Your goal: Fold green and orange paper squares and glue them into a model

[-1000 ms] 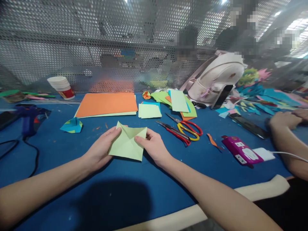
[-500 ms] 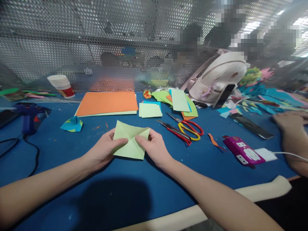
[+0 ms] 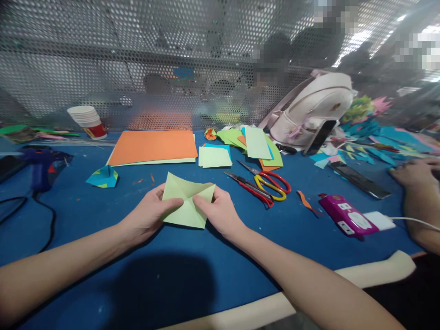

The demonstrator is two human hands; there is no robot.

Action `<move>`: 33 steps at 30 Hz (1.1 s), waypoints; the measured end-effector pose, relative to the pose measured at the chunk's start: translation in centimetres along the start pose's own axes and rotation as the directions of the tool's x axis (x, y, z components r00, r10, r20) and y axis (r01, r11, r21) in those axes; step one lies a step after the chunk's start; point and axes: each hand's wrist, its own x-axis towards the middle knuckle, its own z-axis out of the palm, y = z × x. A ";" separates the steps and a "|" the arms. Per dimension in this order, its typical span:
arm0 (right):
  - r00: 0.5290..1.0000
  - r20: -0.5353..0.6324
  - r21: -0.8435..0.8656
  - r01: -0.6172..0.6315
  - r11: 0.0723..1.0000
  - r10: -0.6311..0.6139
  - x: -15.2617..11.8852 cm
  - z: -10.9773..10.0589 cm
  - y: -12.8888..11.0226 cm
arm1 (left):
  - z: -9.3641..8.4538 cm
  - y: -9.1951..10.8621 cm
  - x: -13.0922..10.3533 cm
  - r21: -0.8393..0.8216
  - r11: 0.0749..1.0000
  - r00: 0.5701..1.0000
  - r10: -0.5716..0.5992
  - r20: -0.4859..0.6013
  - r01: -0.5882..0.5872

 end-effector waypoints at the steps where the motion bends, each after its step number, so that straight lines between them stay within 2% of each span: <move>1: 1.000 0.005 -0.009 0.006 1.000 -0.006 0.0 0.0 0.0 | 0.0 0.0 0.0 0.003 1.000 1.000 -0.006 0.001 0.006; 12: 0.999 0.032 -0.042 0.018 0.999 -0.016 -0.1 0.0 0.1 | 0.0 0.1 0.0 -0.005 1.000 1.000 -0.019 0.001 0.019; 33: 0.996 0.088 0.022 -0.028 0.999 0.026 -0.1 0.1 -0.1 | 0.0 -0.1 0.1 -0.069 0.996 0.998 -0.060 -0.002 0.060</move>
